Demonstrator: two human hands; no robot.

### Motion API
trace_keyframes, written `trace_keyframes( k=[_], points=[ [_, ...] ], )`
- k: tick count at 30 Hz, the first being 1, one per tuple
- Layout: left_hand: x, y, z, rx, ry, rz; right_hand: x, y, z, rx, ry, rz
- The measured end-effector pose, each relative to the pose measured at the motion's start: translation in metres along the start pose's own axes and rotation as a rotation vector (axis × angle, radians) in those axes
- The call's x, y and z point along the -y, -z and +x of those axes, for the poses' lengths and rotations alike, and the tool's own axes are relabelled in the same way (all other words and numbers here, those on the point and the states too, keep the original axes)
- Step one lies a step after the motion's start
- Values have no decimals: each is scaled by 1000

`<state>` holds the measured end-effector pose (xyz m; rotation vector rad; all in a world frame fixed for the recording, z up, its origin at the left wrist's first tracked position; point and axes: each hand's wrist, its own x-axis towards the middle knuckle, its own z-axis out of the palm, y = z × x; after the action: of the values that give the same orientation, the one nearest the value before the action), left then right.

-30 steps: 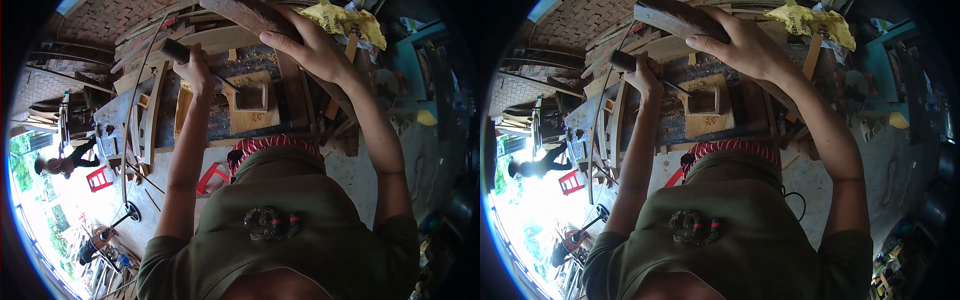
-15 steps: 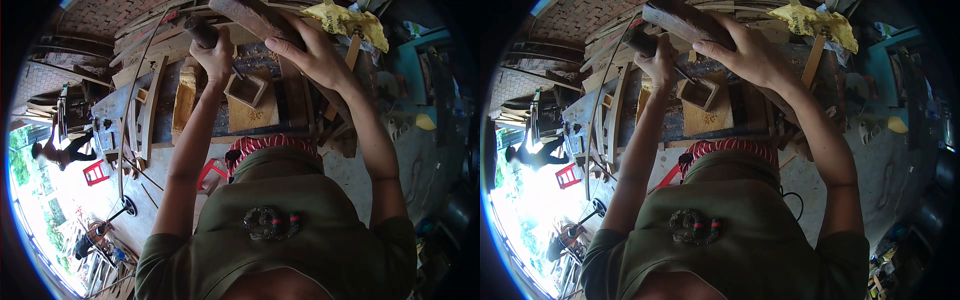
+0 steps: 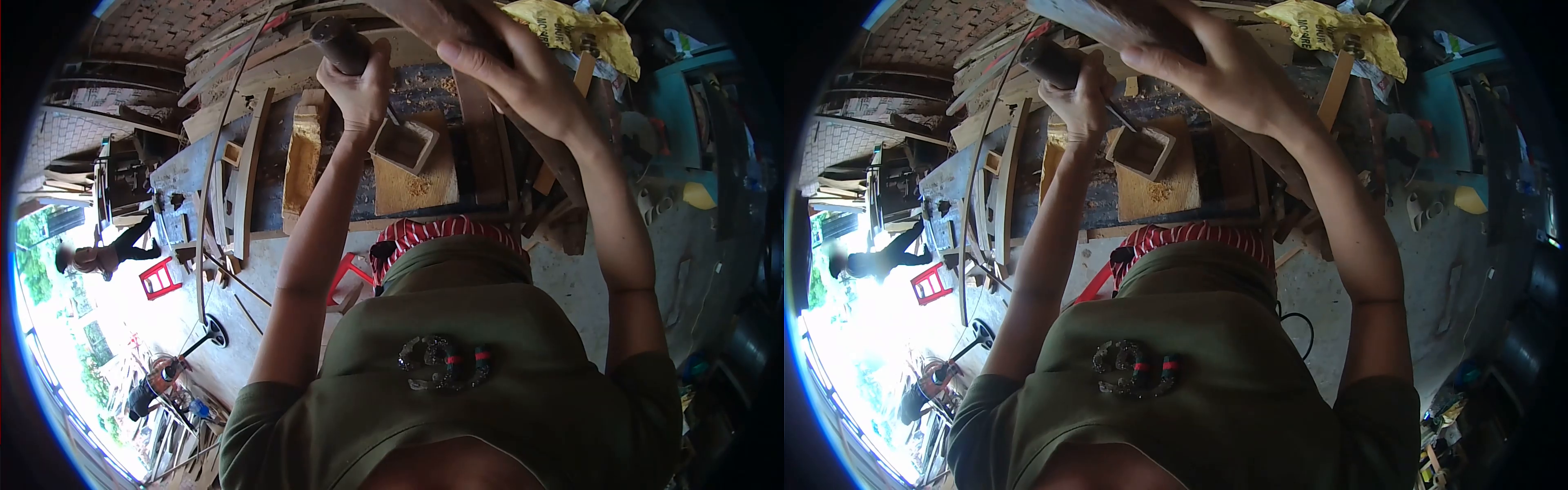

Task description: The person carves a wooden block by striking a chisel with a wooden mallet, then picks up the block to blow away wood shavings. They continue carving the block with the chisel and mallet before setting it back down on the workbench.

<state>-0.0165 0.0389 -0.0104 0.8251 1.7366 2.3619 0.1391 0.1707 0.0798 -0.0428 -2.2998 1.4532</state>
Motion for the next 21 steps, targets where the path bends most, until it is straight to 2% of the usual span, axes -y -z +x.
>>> trace_keyframes(
  k=[4,6,7,8,9,10,11,13,16,17,18,19,20,21],
  points=[
    [13,-3,3,55,-58,35,65,25,30,13,18,102],
    [16,-4,4,50,-43,80,72,37,43,239,255,173],
    [18,-2,5,69,-44,70,76,20,42,272,18,57],
    [16,-7,7,36,-368,124,56,3,45,334,-170,-517],
    [22,-6,10,15,-318,120,26,-4,45,259,-19,-487],
    [20,-6,15,-8,-271,116,26,-9,50,186,136,-456],
    [19,-4,18,-15,-278,113,28,-4,55,190,145,-462],
    [15,2,9,38,106,32,47,11,60,179,126,-215],
    [8,-7,4,42,71,56,83,23,64,160,177,-124],
    [10,-6,4,71,68,97,54,12,63,206,157,-370],
    [14,-3,1,121,-23,109,26,1,63,246,138,-620],
    [27,-1,-11,68,-30,127,59,4,67,673,-461,-582],
    [25,-6,-19,11,-39,145,25,-16,62,270,329,-613],
    [25,-8,-21,-3,-60,142,-1,0,56,264,179,-592]
  ],
)
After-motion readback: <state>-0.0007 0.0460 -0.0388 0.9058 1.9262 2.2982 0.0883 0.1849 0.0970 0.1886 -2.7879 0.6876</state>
